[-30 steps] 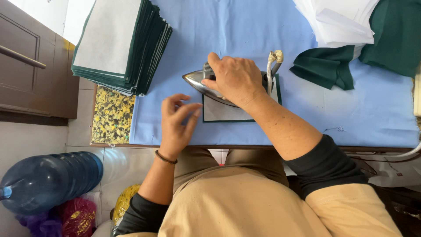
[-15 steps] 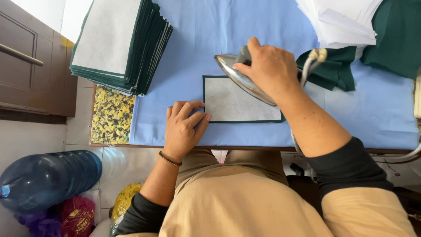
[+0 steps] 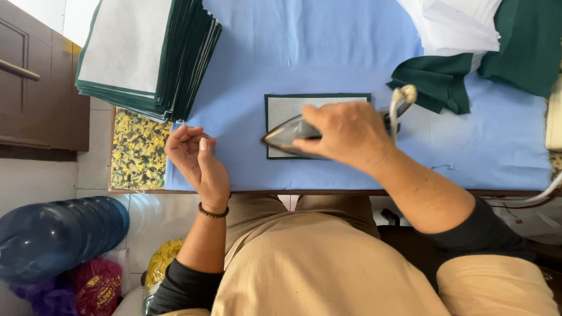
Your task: The person irons a stack of green fabric pieces, each with a white paper insert, on a blue-covered ironing board. They use a steam iron to press the fabric, then fold it and place it on a growing pile of finished items.
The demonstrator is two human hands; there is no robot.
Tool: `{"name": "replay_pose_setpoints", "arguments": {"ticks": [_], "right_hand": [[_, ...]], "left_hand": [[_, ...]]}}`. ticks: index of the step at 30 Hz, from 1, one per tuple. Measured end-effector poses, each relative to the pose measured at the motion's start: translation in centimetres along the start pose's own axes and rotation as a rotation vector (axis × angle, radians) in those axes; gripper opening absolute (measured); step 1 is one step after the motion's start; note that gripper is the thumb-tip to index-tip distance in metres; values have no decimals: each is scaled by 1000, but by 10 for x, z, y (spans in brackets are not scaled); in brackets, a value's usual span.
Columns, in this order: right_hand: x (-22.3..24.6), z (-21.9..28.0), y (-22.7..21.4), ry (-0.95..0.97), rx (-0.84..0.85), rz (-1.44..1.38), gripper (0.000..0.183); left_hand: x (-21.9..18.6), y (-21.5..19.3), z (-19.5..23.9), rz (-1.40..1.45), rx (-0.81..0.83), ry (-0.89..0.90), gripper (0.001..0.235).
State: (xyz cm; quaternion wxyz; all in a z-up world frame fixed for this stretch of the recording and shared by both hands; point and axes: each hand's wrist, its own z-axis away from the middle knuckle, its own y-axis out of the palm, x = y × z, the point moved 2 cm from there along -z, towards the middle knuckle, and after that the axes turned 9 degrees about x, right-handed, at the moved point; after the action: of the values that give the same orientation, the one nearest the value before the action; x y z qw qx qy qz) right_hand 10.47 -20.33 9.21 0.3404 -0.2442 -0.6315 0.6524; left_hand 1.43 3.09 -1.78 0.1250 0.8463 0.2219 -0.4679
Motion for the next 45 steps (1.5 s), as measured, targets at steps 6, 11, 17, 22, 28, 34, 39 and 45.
{"name": "replay_pose_setpoints", "arguments": {"ticks": [6, 11, 17, 22, 28, 34, 39, 45], "right_hand": [[18, 2, 7, -116, -56, 74, 40], [19, 3, 8, -116, -105, 131, 41], [21, 5, 8, -119, -148, 165, 42], [21, 5, 6, -135, -135, 165, 43], [17, 3, 4, -186, -81, 145, 41], [9, 9, 14, -357, -75, 197, 46], [1, 14, 19, -371, -45, 187, 44], [-26, 26, 10, -167, -98, 178, 46]], "left_hand": [[3, -3, 2, 117, -86, -29, 35], [3, -2, 0, 100, -83, -46, 34], [3, -2, 2, 104, -92, -54, 33], [0, -2, 0, 81, -70, -82, 31], [4, -3, 1, 2, -8, -124, 20], [-17, 4, -10, -137, 181, -75, 18], [-34, 21, -15, -469, 538, -3, 30], [-32, 32, -7, -796, 612, 128, 20]]}}
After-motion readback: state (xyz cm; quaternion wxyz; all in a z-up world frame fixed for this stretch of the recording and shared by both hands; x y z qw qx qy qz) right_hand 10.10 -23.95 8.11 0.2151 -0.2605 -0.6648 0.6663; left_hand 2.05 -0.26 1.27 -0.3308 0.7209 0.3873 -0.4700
